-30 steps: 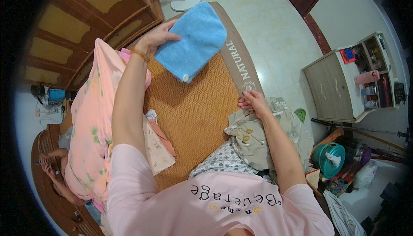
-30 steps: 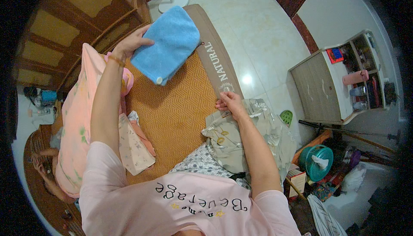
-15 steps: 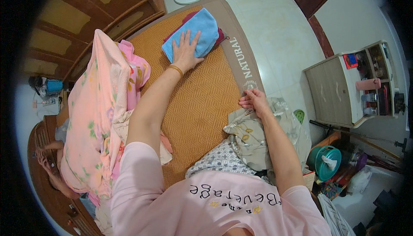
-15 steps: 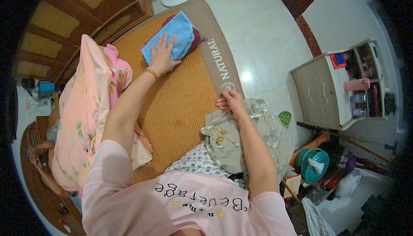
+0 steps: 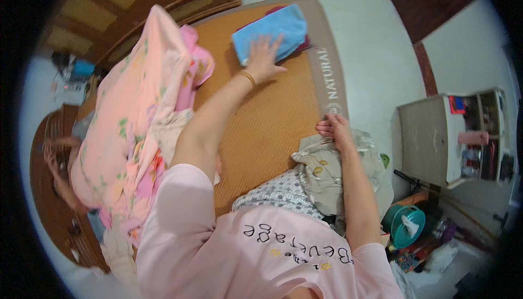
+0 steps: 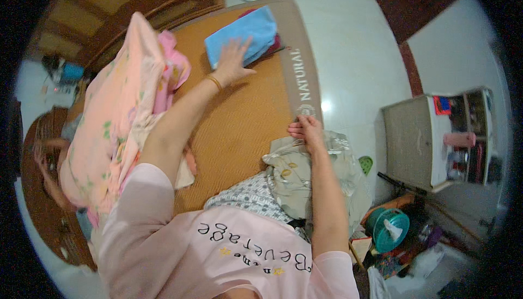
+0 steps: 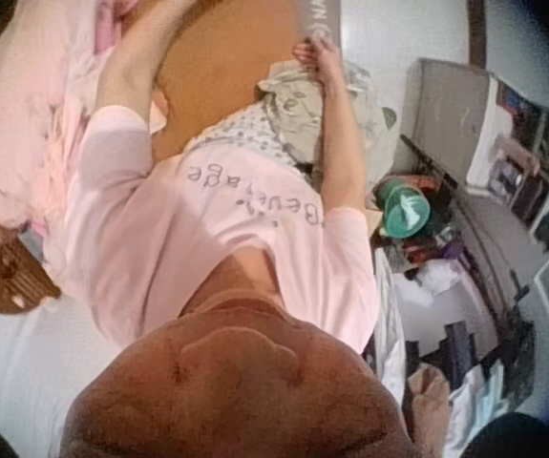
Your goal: The person sits on a mat and folds several garments one by one, including a pink shirt, a maroon shirt, a blue towel, and patterned pants. Each item is smoothed, folded into a compact rectangle, and stacked on the mat.
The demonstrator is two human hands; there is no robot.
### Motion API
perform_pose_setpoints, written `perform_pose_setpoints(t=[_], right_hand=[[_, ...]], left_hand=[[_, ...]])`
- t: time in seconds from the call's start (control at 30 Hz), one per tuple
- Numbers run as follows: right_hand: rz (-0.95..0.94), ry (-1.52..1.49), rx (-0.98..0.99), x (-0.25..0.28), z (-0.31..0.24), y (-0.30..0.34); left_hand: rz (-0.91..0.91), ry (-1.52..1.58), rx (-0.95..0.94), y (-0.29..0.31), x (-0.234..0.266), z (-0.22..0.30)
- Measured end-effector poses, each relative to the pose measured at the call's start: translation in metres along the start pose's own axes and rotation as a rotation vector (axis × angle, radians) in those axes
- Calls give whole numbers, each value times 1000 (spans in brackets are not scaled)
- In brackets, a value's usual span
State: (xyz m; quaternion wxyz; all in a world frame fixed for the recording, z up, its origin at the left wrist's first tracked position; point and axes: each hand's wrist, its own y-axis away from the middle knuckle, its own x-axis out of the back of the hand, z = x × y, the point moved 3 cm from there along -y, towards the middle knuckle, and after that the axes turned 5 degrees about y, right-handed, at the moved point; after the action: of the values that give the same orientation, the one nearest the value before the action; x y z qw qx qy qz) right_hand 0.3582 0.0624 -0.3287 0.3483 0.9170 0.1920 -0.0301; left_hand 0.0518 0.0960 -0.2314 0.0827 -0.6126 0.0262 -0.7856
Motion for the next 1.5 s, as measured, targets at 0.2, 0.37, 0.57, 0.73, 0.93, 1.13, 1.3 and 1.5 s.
perform_pose_setpoints(t=[0.2, 0.37, 0.57, 0.73, 0.93, 1.13, 1.3, 1.5], right_hand=[[-11, 59, 40, 1, 3, -6], [-29, 112, 57, -2, 3, -2], [-21, 217, 132, -5, -1, 8], [-46, 308, 227, -6, 7, 5], [41, 397, 237, -3, 13, 4], [43, 355, 289, -6, 3, 13], [10, 470, 383, -11, 4, 12], [26, 484, 460, -6, 8, 9]], left_hand=[[196, 422, 37, 169, -5, 8], [536, 261, 430, 283, 43, -45], [586, 45, 797, 356, 68, -73], [451, -74, 711, 336, 51, -44], [281, -230, 876, 324, 36, -29], [196, -22, 988, 347, 47, -52], [285, 367, 789, 362, 41, -99], [127, 768, 841, 369, 87, -139]])
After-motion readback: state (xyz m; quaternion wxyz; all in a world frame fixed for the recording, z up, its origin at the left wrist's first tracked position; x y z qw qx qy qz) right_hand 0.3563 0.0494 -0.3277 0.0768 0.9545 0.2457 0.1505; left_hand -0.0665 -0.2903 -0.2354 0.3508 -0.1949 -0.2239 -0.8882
